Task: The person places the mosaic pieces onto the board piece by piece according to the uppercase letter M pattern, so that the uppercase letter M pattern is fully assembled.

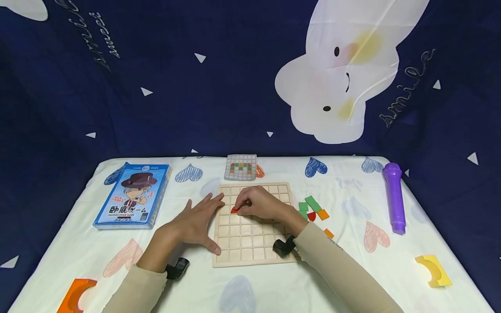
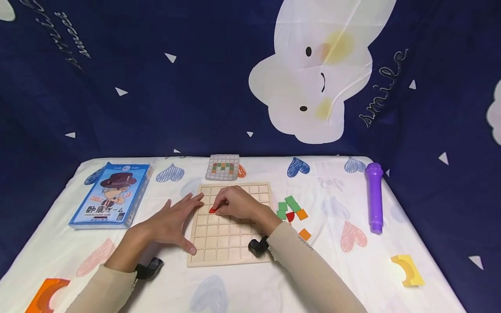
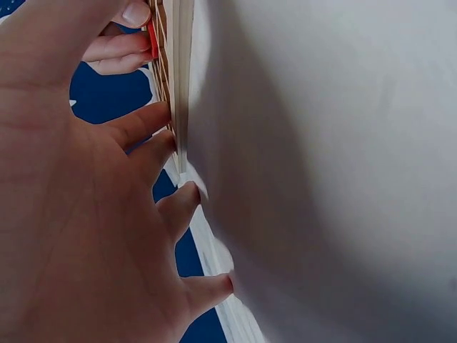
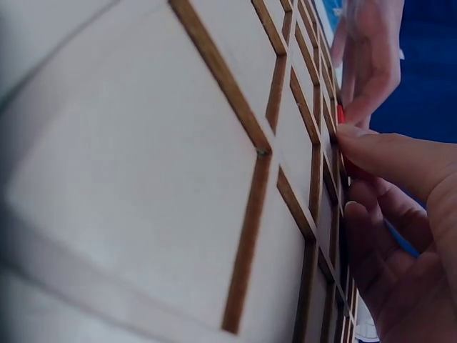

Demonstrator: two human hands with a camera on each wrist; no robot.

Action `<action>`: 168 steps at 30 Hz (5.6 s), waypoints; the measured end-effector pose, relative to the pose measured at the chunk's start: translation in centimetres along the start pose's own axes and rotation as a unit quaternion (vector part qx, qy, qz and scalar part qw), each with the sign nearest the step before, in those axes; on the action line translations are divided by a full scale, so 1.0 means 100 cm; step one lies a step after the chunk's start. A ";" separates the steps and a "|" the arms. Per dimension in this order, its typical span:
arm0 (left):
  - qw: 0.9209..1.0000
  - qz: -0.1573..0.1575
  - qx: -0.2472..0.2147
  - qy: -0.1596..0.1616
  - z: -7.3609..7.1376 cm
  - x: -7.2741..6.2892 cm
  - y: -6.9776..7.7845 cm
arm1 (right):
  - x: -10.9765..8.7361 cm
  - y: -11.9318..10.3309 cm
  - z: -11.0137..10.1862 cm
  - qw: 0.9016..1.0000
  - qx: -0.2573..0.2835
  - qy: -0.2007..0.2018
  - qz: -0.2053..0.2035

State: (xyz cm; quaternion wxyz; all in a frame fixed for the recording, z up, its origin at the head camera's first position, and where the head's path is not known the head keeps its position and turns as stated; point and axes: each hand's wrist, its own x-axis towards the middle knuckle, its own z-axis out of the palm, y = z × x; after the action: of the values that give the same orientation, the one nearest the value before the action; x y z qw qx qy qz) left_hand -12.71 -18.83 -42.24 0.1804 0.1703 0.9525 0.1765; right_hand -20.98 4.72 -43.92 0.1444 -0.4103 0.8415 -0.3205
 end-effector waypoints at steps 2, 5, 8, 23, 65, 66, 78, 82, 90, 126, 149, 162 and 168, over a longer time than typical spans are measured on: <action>1.000 0.000 -0.002 0.002 0.001 0.000 -0.001 | 0.001 0.001 0.001 1.000 0.001 -0.001 0.004; 1.000 0.003 -0.007 0.005 0.002 -0.001 -0.002 | 0.000 0.001 0.002 1.000 0.002 0.001 0.004; 1.000 0.004 -0.010 0.006 0.001 -0.001 -0.001 | 0.000 0.001 0.002 1.000 0.005 -0.002 0.000; 1.000 -0.003 -0.014 0.006 0.004 0.001 -0.002 | -0.028 -0.001 -0.023 0.998 0.037 0.046 -0.020; 1.000 -0.005 -0.017 0.006 0.002 -0.002 0.000 | -0.148 0.087 -0.066 0.980 0.067 0.133 0.131; 1.000 -0.004 -0.017 0.007 0.002 -0.001 0.000 | -0.148 0.088 -0.065 0.980 0.067 0.132 0.130; 1.000 0.000 -0.017 0.009 0.005 0.000 -0.003 | -0.144 0.091 -0.059 0.986 0.021 0.128 0.110; 1.000 0.004 -0.015 0.011 0.004 -0.001 -0.003 | -0.143 0.088 -0.059 0.986 0.003 0.128 0.104; 1.000 0.002 -0.016 0.010 0.004 -0.001 -0.003 | -0.141 0.086 -0.060 0.987 -0.001 0.111 0.114; 1.000 -0.001 -0.014 0.003 0.002 -0.001 0.000 | -0.110 0.062 -0.069 0.980 0.071 0.149 0.109; 1.000 0.001 -0.014 0.000 0.000 0.003 -0.001 | -0.050 0.031 -0.029 0.989 0.085 0.098 0.070; 1.000 0.004 -0.013 0.004 0.001 0.004 0.000 | -0.028 0.014 -0.010 0.993 0.086 0.074 0.041; 1.000 0.001 -0.012 0.002 0.000 0.003 0.001 | -0.026 0.010 -0.006 0.993 0.074 0.076 0.046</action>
State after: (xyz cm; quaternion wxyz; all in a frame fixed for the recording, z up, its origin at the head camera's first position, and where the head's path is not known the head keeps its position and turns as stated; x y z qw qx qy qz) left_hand -12.97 -18.60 -42.30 0.1801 0.1688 0.9505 0.1886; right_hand -20.33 7.46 -44.17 0.1244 -0.3338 0.8418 -0.4055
